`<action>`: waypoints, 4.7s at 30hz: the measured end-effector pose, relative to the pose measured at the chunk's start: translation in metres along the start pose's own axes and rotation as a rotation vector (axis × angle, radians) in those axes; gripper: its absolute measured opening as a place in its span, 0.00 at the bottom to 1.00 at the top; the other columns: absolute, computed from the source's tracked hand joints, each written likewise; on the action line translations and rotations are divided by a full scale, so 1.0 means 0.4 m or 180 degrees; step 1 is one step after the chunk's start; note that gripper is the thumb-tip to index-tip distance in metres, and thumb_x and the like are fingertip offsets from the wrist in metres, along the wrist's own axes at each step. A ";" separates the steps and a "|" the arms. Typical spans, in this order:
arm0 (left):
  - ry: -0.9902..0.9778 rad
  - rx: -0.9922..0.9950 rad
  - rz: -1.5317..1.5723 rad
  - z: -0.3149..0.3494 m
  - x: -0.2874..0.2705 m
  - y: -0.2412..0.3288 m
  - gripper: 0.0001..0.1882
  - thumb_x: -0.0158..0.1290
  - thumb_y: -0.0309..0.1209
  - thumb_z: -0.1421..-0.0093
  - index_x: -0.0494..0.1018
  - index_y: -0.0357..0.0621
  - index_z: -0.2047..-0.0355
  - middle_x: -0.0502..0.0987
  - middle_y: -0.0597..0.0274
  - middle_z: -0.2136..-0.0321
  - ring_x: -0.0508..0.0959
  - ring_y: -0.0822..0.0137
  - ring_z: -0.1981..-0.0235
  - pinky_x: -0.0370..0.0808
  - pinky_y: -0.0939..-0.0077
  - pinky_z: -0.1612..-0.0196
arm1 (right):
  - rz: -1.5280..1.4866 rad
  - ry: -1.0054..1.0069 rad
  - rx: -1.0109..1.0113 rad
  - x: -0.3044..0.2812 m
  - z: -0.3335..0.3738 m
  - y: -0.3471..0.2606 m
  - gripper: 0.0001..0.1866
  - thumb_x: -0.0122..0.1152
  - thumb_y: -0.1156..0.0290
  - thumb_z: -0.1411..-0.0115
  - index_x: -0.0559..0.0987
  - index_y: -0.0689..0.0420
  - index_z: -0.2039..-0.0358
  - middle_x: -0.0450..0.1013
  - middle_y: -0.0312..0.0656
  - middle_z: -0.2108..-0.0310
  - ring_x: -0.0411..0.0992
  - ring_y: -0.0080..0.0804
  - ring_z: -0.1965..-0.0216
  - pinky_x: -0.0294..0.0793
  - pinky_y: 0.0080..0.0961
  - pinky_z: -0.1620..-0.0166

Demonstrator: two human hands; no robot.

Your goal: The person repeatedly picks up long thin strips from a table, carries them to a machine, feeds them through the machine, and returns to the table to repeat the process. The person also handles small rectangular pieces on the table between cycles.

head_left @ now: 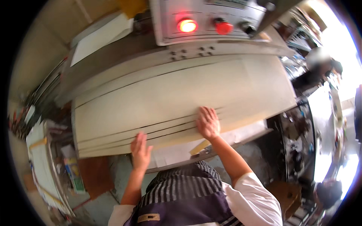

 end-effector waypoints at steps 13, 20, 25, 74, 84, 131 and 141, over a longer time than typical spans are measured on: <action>-0.0448 -0.0113 -0.0429 -0.384 0.151 0.075 0.39 0.47 0.49 0.33 0.49 0.37 0.32 0.47 0.52 0.29 0.50 0.55 0.29 0.46 0.48 0.31 | -0.0001 -0.0089 0.0015 0.007 0.001 0.001 0.24 0.55 0.63 0.39 0.73 0.59 0.44 0.67 0.47 0.40 0.61 0.47 0.37 0.53 0.48 0.32; -0.0795 -0.0793 -0.0901 -0.648 0.260 -0.099 0.43 0.38 0.58 0.33 0.44 0.40 0.29 0.42 0.58 0.27 0.42 0.62 0.27 0.37 0.51 0.28 | -0.0051 -0.0135 0.0000 0.015 0.007 -0.003 0.25 0.56 0.63 0.39 0.72 0.60 0.44 0.67 0.48 0.41 0.60 0.48 0.37 0.52 0.50 0.32; -0.0741 -0.0680 -0.0997 -0.608 0.262 -0.077 0.40 0.48 0.53 0.36 0.52 0.42 0.32 0.52 0.56 0.31 0.51 0.61 0.30 0.42 0.48 0.29 | 0.0102 -0.0191 0.0107 0.019 0.007 0.013 0.26 0.60 0.59 0.43 0.74 0.59 0.46 0.67 0.46 0.41 0.61 0.45 0.37 0.53 0.49 0.32; -0.0207 -0.0811 -0.1063 0.092 0.031 0.046 0.36 0.52 0.42 0.36 0.53 0.38 0.33 0.54 0.56 0.31 0.57 0.56 0.32 0.52 0.51 0.34 | -0.0256 0.0056 0.0655 -0.183 0.346 0.208 0.23 0.50 0.71 0.34 0.67 0.60 0.40 0.64 0.47 0.38 0.60 0.48 0.36 0.53 0.49 0.33; -0.0649 -0.0925 -0.1403 0.103 0.076 -0.036 0.37 0.45 0.45 0.32 0.46 0.47 0.29 0.47 0.61 0.28 0.48 0.59 0.28 0.41 0.48 0.30 | -0.0158 0.0277 0.1091 -0.232 0.307 0.299 0.22 0.54 0.76 0.38 0.69 0.63 0.43 0.67 0.50 0.41 0.62 0.47 0.37 0.54 0.48 0.33; -0.0476 -0.0756 -0.1187 0.137 0.039 -0.019 0.40 0.56 0.42 0.40 0.54 0.42 0.32 0.57 0.54 0.32 0.54 0.55 0.29 0.46 0.48 0.32 | 0.0946 -0.1688 0.0980 -0.222 0.206 0.534 0.38 0.54 0.50 0.36 0.61 0.63 0.34 0.53 0.52 0.31 0.49 0.45 0.29 0.46 0.40 0.29; -0.0494 -0.1054 -0.0644 0.129 0.032 -0.019 0.40 0.54 0.45 0.38 0.53 0.42 0.31 0.55 0.55 0.31 0.52 0.56 0.29 0.44 0.48 0.31 | 0.1048 -0.1513 0.0828 -0.192 0.244 0.564 0.36 0.49 0.52 0.32 0.57 0.63 0.32 0.52 0.51 0.30 0.48 0.44 0.29 0.45 0.42 0.29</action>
Point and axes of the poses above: each hand's wrist, its own z-axis away from the middle knuckle, its own x-axis out of the palm, y = z × x, the point moved 7 cm from there along -z, towards the middle knuckle
